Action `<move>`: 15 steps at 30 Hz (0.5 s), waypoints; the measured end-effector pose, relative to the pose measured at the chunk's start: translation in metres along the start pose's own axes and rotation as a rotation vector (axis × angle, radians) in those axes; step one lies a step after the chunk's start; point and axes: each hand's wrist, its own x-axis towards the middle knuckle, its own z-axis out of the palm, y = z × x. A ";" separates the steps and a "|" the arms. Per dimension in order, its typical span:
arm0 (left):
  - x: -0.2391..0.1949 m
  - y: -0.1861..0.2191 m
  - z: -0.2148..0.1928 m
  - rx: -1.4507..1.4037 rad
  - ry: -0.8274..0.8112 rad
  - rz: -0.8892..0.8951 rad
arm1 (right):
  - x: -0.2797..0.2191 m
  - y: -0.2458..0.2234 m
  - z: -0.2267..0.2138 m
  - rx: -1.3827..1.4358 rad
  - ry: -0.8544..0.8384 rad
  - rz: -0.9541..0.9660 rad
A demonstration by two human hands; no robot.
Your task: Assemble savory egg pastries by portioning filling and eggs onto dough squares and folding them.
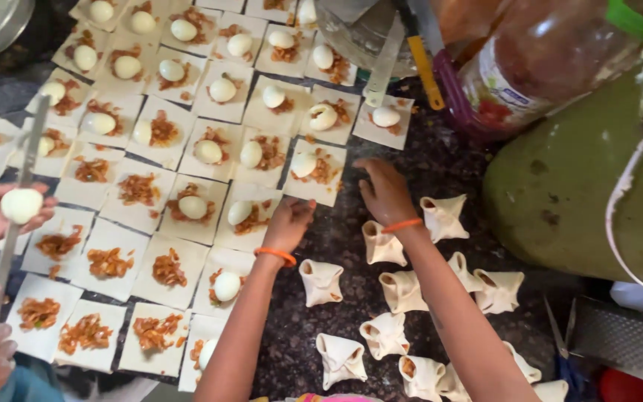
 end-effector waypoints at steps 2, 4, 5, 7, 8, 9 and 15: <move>0.020 -0.014 -0.005 -0.120 0.032 -0.022 | 0.025 -0.003 0.030 0.014 -0.040 -0.044; 0.029 -0.022 -0.004 -0.246 0.048 -0.048 | 0.045 -0.010 0.052 0.016 -0.082 -0.075; 0.029 -0.023 -0.003 -0.299 0.065 0.004 | 0.054 -0.016 0.061 -0.038 -0.117 -0.194; 0.023 -0.013 -0.007 -0.353 0.083 0.056 | 0.063 -0.020 0.073 -0.092 -0.154 -0.314; 0.017 -0.003 -0.012 -0.267 0.055 0.090 | 0.062 -0.018 0.076 -0.122 -0.204 -0.378; 0.011 0.007 -0.017 -0.182 0.028 0.122 | 0.060 -0.016 0.080 -0.151 -0.255 -0.444; 0.006 0.049 -0.044 0.921 0.302 0.520 | 0.035 -0.017 0.063 0.040 -0.282 -0.386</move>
